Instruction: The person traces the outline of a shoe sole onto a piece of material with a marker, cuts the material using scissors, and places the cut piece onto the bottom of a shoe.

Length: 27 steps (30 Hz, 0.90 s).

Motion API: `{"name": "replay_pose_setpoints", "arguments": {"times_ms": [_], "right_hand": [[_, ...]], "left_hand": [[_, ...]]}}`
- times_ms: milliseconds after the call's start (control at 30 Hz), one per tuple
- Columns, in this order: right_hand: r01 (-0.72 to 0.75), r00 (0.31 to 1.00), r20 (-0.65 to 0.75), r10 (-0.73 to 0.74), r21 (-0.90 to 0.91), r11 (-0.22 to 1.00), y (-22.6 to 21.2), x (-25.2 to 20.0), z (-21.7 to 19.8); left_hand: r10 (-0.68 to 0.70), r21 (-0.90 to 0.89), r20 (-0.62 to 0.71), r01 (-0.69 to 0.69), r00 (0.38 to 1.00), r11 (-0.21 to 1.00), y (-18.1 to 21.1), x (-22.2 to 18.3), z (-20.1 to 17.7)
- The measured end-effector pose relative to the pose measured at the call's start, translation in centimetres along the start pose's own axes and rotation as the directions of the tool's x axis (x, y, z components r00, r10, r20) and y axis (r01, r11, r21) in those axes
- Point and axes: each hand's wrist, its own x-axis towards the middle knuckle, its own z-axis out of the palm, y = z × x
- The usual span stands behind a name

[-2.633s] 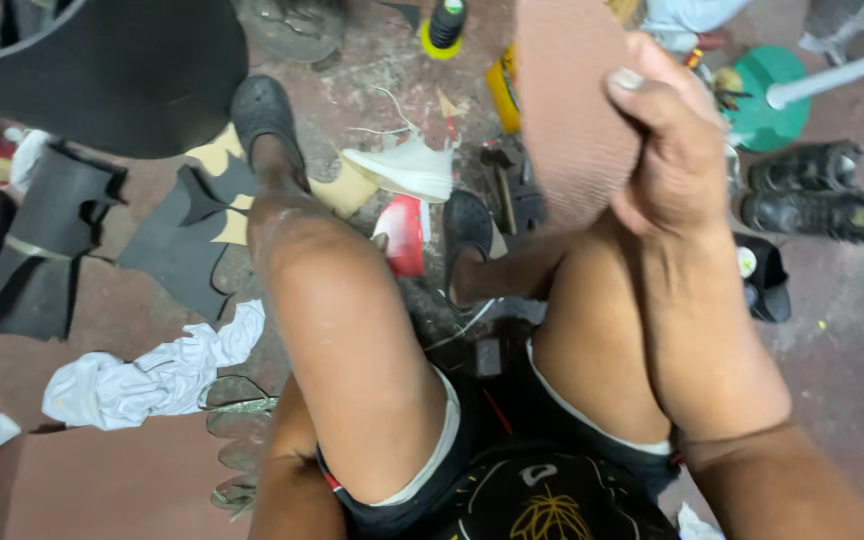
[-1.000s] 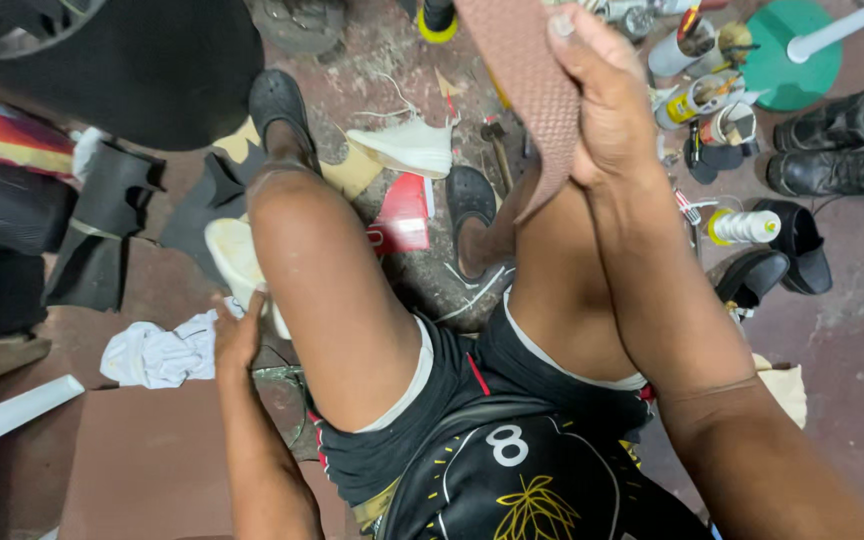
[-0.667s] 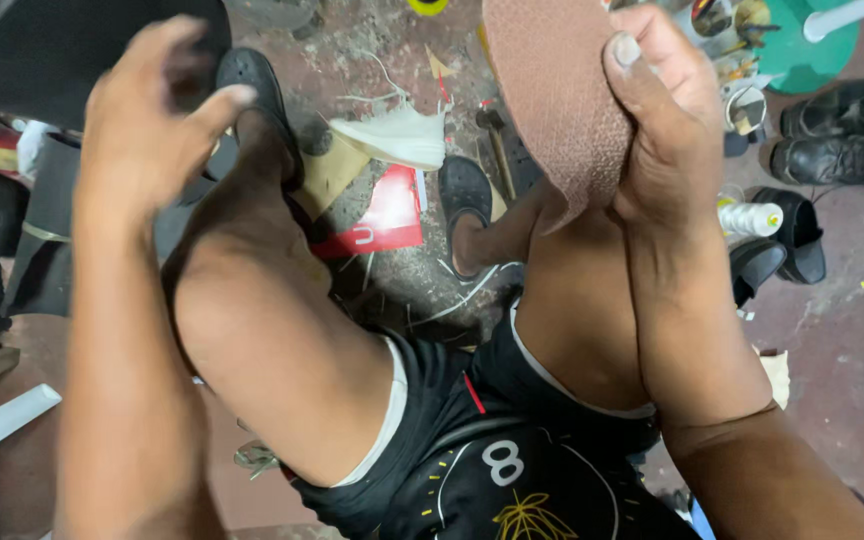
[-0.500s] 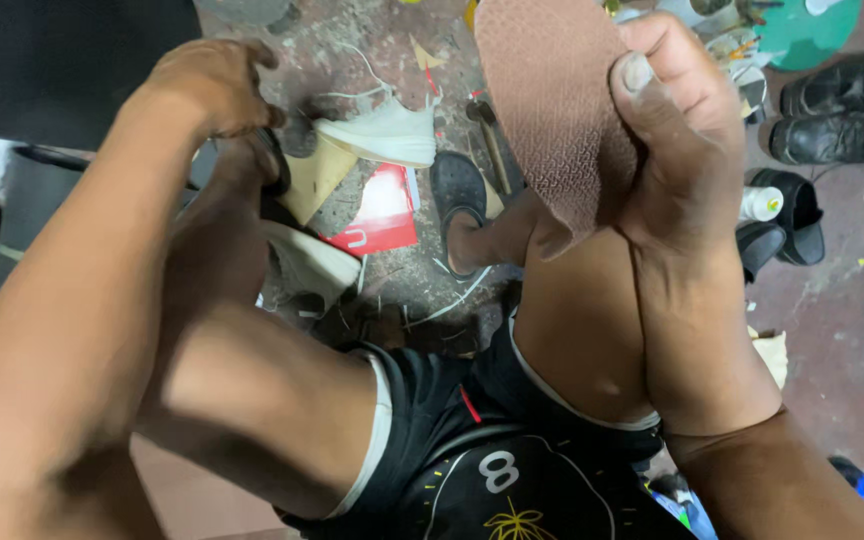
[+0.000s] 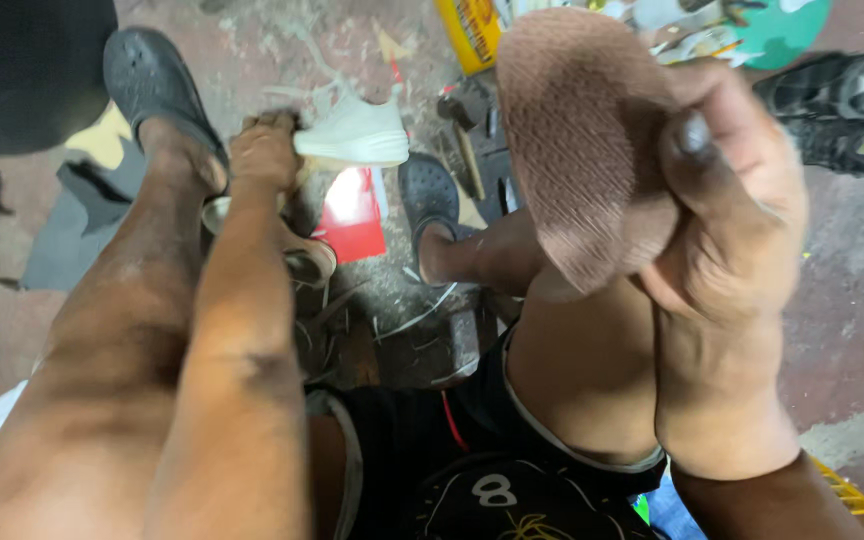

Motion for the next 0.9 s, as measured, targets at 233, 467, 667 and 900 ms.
{"name": "replay_pose_setpoints", "arguments": {"times_ms": [233, 467, 667, 900], "right_hand": [[0.029, 0.995, 0.092, -0.035, 0.067, 0.997, 0.5, 0.2, -0.6], [0.156, 0.968, 0.208, -0.137, -0.080, 0.984, 2.3, 0.7, 1.2], [0.053, 0.926, 0.377, -0.017, -0.085, 0.995, 4.3, -0.4, 3.7], [0.240, 0.936, 0.313, -0.163, -0.223, 0.945, 8.5, -1.4, 5.6]], "left_hand": [[0.195, -0.463, -0.114, -0.226, 0.974, 0.857, 5.5, -4.0, -15.7], [0.250, -0.661, -0.025, -0.203, 0.968, 0.722, 10.4, -14.0, -30.3], [0.347, -0.811, -0.160, -0.324, 0.924, 0.488, 13.7, -21.5, -34.0], [0.371, -0.902, -0.189, -0.310, 0.909, 0.301, 13.4, -23.9, -30.2]]}}
